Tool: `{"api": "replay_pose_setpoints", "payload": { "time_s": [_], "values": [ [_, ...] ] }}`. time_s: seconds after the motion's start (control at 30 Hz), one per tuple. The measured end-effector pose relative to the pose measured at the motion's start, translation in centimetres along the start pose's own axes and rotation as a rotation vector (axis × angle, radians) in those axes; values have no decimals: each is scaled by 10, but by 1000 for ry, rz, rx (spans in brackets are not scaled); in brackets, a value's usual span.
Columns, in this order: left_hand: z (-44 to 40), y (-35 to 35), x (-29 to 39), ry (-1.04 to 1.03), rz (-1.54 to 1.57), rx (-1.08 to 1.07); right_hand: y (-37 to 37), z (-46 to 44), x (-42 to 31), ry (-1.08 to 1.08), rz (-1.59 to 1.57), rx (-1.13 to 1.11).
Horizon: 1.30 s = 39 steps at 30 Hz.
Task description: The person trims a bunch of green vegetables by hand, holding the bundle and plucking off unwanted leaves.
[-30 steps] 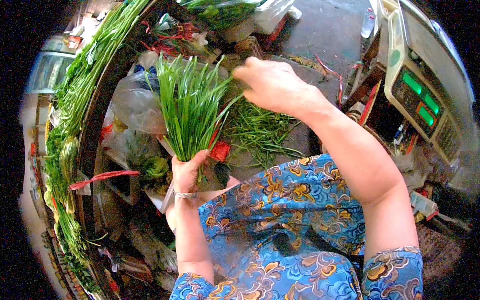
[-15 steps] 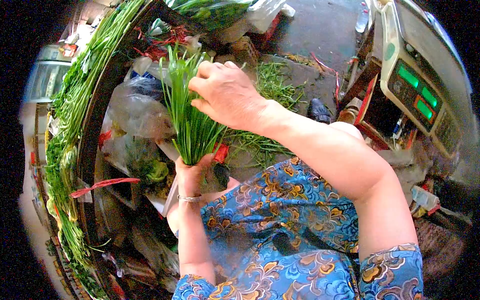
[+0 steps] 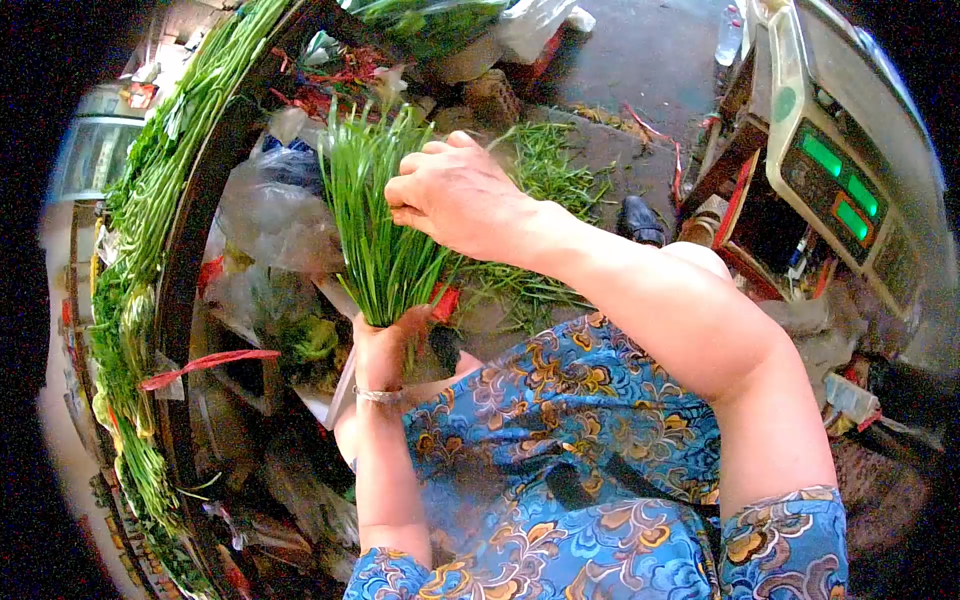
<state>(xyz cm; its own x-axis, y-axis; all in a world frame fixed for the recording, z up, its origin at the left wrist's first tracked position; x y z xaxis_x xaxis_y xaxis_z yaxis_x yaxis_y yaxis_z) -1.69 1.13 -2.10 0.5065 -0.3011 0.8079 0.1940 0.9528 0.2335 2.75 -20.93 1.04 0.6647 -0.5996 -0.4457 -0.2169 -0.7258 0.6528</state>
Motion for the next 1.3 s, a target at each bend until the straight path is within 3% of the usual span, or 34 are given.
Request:
{"api": "replay_pose_setpoints", "payload": {
  "time_s": [0.3, 0.4, 0.5, 0.57, 0.63, 0.73, 0.83, 0.93, 1.07, 1.3],
  "values": [
    [-2, -3, 1, -17, -6, 35, 9, -2, -10, 184, -40, 108],
    [-6, -1, -4, -32, 100, -17, 1, 4, -10, 162, -74, -124],
    [-4, -1, 0, -18, 140, -30, 3, 6, -15, 57, -484, -246],
    [-4, 2, -3, -7, 106, -12, 2, 6, -12, -20, -568, -131],
    [-5, 3, -4, -6, 95, -18, 2, 3, -4, -25, -334, 30],
    [-5, 2, -4, 1, 65, -26, 6, 2, -4, -93, -447, 105],
    [-5, 0, -5, 9, 63, -38, -1, 2, -12, -64, -657, 78],
    [-8, -2, -10, -17, 97, -88, -6, 2, -16, -427, -1276, -55],
    [-5, -3, -6, -43, 51, -88, -3, -1, -12, -570, -1570, 37],
    [1, -6, 1, 11, 85, -48, -8, 1, -7, -562, -1283, -10]
  ]
}}
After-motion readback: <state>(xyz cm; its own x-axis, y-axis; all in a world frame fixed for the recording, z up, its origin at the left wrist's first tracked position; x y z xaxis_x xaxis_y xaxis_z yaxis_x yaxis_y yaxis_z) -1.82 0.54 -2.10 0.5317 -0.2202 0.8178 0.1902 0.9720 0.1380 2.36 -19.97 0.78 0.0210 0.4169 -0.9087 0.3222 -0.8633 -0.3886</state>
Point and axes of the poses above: each hand's wrist, its own z-axis away from the middle knuckle, its own y-axis out of the back of the hand, x = y × z, the point moved 1 cm from there along -z, towards the middle knuckle, and after that the axes turned 10 degrees about y, right-handed, at the moved point
